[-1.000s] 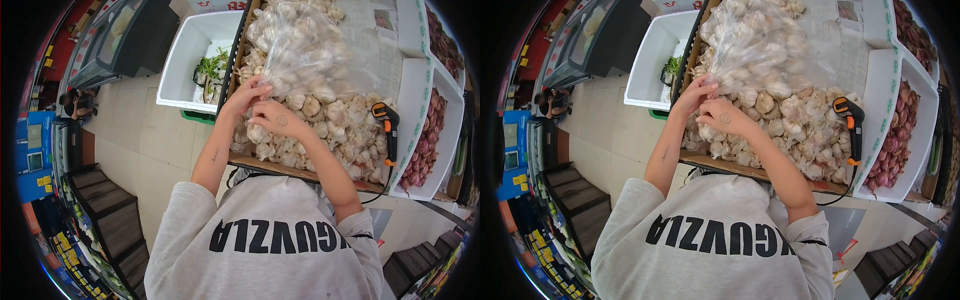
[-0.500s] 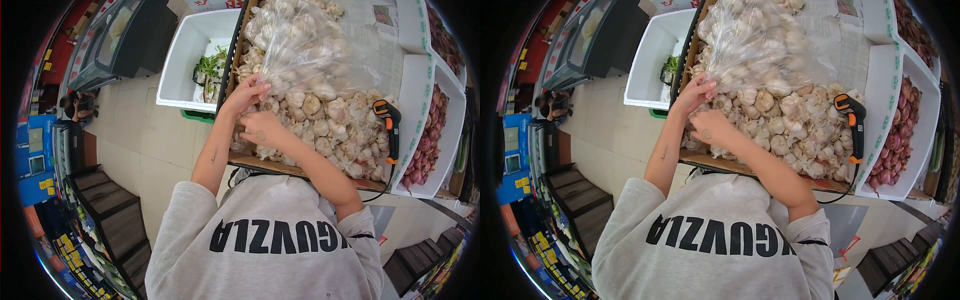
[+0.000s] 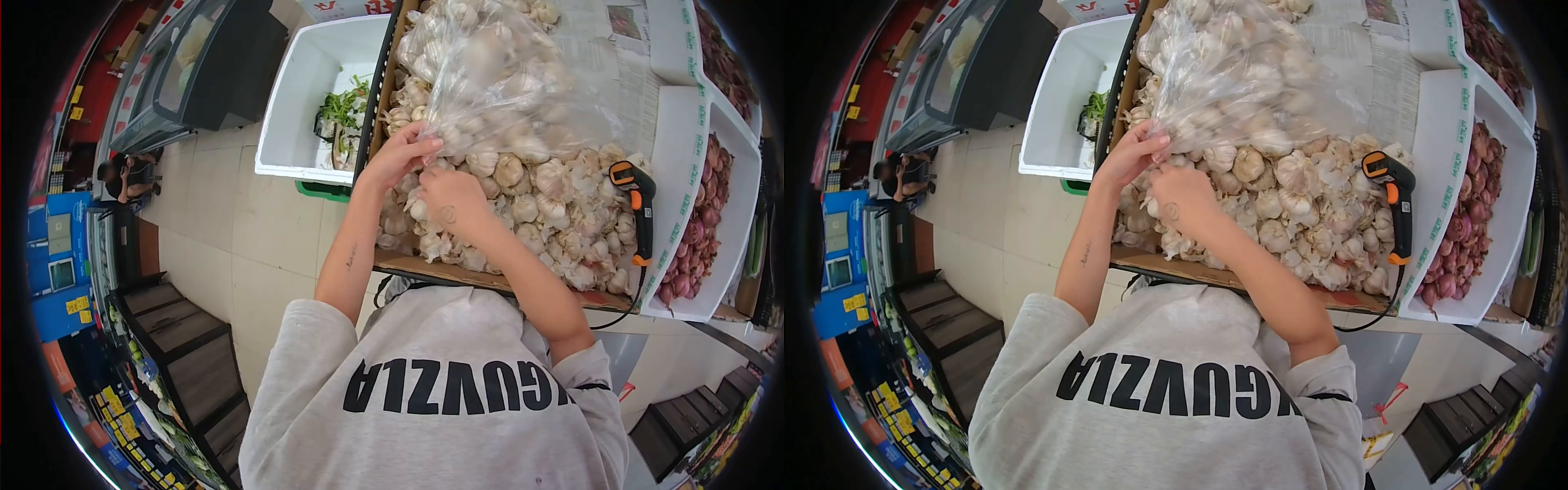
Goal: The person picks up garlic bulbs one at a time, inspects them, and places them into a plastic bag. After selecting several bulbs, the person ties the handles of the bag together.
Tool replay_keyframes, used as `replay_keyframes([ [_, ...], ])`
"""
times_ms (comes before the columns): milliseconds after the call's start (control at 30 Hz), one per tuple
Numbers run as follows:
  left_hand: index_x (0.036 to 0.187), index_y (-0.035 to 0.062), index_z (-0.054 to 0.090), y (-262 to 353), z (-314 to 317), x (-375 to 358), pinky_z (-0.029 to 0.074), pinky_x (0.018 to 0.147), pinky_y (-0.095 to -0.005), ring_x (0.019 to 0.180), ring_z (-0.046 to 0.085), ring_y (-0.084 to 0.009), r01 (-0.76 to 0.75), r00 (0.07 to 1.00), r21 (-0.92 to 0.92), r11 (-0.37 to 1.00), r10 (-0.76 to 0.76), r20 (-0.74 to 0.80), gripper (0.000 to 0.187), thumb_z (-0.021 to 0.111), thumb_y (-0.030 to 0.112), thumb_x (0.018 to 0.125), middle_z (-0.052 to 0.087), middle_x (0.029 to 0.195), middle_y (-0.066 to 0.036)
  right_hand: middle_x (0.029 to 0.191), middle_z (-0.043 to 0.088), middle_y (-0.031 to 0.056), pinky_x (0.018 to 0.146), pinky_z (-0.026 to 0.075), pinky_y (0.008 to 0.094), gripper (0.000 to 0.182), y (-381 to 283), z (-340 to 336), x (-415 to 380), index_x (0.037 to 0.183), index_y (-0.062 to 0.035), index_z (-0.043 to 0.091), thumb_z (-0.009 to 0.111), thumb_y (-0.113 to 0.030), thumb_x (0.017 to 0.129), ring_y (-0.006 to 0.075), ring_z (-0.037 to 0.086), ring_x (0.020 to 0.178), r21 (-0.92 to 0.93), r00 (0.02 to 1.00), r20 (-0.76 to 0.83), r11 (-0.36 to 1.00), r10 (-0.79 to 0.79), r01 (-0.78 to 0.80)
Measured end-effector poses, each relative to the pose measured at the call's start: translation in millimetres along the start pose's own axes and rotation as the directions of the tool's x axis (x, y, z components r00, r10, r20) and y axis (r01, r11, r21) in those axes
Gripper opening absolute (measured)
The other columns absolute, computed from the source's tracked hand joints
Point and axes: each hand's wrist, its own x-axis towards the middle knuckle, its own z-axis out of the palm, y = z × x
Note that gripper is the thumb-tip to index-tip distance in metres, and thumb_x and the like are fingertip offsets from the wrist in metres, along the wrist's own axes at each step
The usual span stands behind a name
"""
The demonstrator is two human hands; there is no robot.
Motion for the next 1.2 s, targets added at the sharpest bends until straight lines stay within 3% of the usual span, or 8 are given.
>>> replay_keyframes([
  [233,0.081,0.0076,0.049,1,2,-1,0.035,0.050,-0.0161,0.054,0.041,-0.0040,0.031,0.998,0.010,0.999,-0.031,-0.060,0.016,0.059,0.012,0.070,0.045,0.064,0.004,0.074,0.053,0.0117,0.061,0.040,0.0365,0.018,18,-15,2,0.079,-0.0030,0.052,0.053,-0.019,0.069,0.0283,0.052,0.067,0.135,0.995,-0.091,0.991,0.038,-0.026],
  [300,0.080,0.0076,0.049,0,2,0,0.035,0.050,-0.0160,0.054,0.041,-0.0038,0.031,0.997,0.008,0.999,-0.031,-0.070,0.016,0.059,0.013,0.070,0.045,0.064,0.005,0.074,0.052,0.0121,0.060,0.040,0.0366,0.017,18,-8,2,0.077,-0.0032,0.051,0.054,-0.017,0.069,0.0284,0.051,0.067,0.210,0.991,-0.131,0.976,-0.028,0.055],
  [633,0.077,0.0082,0.047,0,1,1,0.033,0.048,-0.0157,0.052,0.039,-0.0036,0.007,1.000,0.010,1.000,-0.007,-0.023,0.014,0.058,0.012,0.070,0.043,0.062,0.005,0.079,0.050,0.0120,0.061,0.043,0.0355,0.013,9,5,4,0.071,-0.0010,0.051,0.054,-0.013,0.066,0.0275,0.052,0.070,0.177,0.996,0.011,0.980,-0.090,0.086],
  [733,0.077,0.0081,0.047,0,1,1,0.033,0.048,-0.0156,0.052,0.038,-0.0038,0.011,1.000,-0.003,1.000,-0.012,-0.011,0.013,0.058,0.011,0.071,0.042,0.062,0.005,0.072,0.050,0.0107,0.060,0.042,0.0340,0.007,-5,20,4,0.068,-0.0039,0.052,0.051,-0.010,0.066,0.0260,0.052,0.068,0.191,0.977,-0.006,0.959,-0.215,0.212],
  [833,0.077,0.0077,0.047,3,5,-1,0.033,0.048,-0.0156,0.053,0.039,-0.0041,0.033,0.999,-0.012,0.999,-0.034,-0.039,0.013,0.058,0.010,0.071,0.042,0.063,0.004,0.070,0.051,0.0108,0.060,0.042,0.0344,0.008,-25,46,6,0.067,-0.0027,0.054,0.050,-0.007,0.062,0.0245,0.053,0.067,0.075,0.966,0.067,0.966,-0.251,0.246],
  [933,0.078,0.0074,0.047,2,4,-1,0.033,0.049,-0.0158,0.054,0.039,-0.0046,0.040,0.998,-0.012,0.999,-0.040,-0.058,0.013,0.057,0.010,0.071,0.043,0.064,0.004,0.066,0.051,0.0102,0.056,0.042,0.0328,0.009,-32,61,6,0.063,-0.0016,0.054,0.050,-0.008,0.057,0.0223,0.053,0.063,-0.107,0.952,0.002,0.946,-0.307,0.305],
  [1000,0.078,0.0072,0.046,2,5,-1,0.033,0.049,-0.0159,0.054,0.039,-0.0048,0.027,0.999,-0.013,1.000,-0.027,-0.047,0.013,0.057,0.010,0.071,0.043,0.064,0.003,0.063,0.050,0.0097,0.052,0.041,0.0303,0.009,-31,61,7,0.059,-0.0024,0.053,0.050,-0.010,0.055,0.0208,0.053,0.060,-0.232,0.929,-0.146,0.925,-0.339,0.301],
  [1200,0.079,0.0069,0.046,3,7,-2,0.033,0.049,-0.0158,0.054,0.039,-0.0046,0.043,0.995,0.001,0.999,-0.043,-0.092,0.014,0.057,0.010,0.071,0.043,0.064,0.003,0.064,0.051,0.0095,0.053,0.041,0.0296,0.009,-34,57,6,0.060,-0.0030,0.054,0.050,-0.010,0.055,0.0200,0.053,0.060,-0.290,0.964,-0.059,0.929,-0.258,0.231],
])
